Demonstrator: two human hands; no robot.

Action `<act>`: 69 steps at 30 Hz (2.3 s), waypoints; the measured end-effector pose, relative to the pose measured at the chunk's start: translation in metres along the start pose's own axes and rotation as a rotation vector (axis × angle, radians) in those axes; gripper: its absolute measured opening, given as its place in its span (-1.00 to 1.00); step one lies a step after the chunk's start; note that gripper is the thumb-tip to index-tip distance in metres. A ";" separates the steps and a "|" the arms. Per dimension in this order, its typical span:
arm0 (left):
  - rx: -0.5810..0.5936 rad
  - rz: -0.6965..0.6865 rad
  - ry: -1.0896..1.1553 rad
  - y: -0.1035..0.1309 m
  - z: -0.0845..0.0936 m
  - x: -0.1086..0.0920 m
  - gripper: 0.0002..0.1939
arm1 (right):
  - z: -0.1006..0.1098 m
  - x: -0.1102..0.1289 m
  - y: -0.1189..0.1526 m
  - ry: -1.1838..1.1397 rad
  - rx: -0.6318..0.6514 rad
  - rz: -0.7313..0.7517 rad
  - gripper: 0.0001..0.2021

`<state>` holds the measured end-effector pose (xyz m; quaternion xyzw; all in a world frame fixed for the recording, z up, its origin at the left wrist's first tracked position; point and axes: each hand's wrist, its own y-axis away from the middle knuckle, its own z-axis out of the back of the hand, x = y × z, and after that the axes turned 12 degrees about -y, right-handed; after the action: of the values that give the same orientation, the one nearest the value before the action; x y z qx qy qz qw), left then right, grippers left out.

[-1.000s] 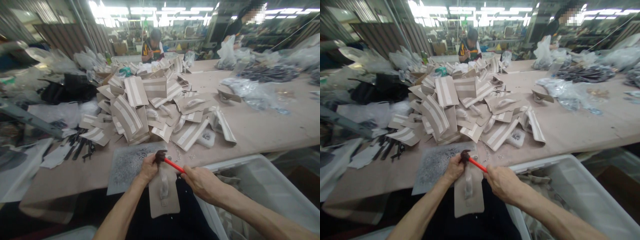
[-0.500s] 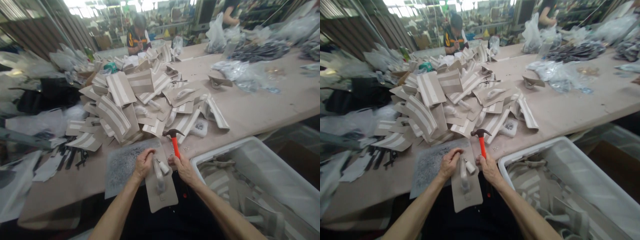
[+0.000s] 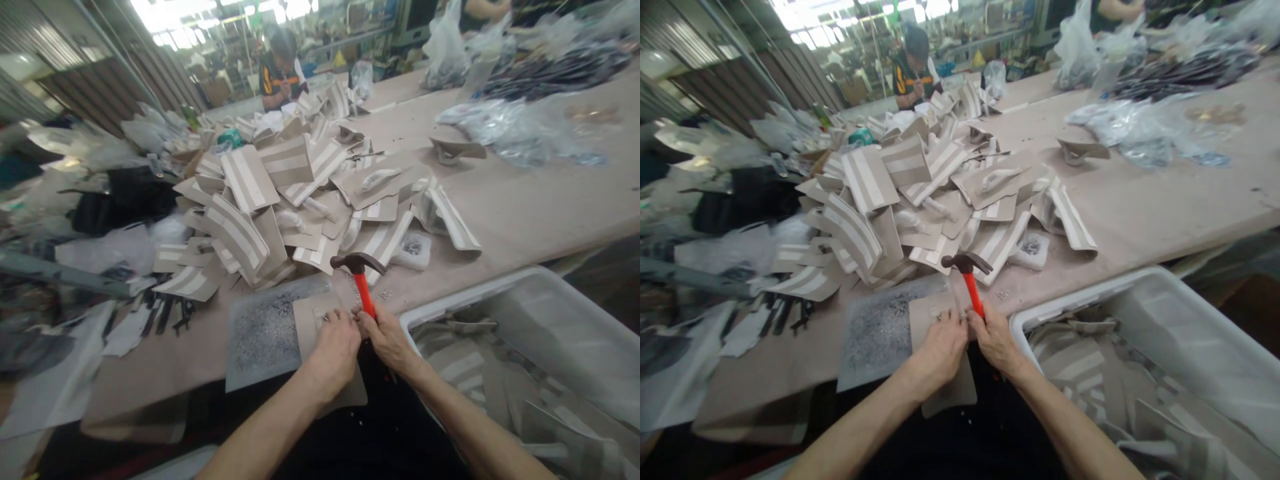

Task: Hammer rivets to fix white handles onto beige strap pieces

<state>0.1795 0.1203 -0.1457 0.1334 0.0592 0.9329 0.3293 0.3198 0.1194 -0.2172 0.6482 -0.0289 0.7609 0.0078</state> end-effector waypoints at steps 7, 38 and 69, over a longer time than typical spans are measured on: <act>-0.161 -0.025 0.315 0.000 -0.019 0.009 -0.78 | 0.012 -0.005 -0.003 -0.025 0.020 -0.188 -0.72; -0.593 0.362 1.147 -0.006 -0.110 0.078 -0.76 | 0.024 0.079 0.023 0.169 0.091 -0.084 -0.67; -0.577 0.257 1.086 -0.012 -0.111 0.078 -0.83 | 0.000 0.121 -0.008 0.735 0.139 0.292 -0.70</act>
<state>0.0964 0.1760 -0.2375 -0.4478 -0.0524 0.8781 0.1600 0.3008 0.1247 -0.0979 0.3207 -0.0645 0.9354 -0.1344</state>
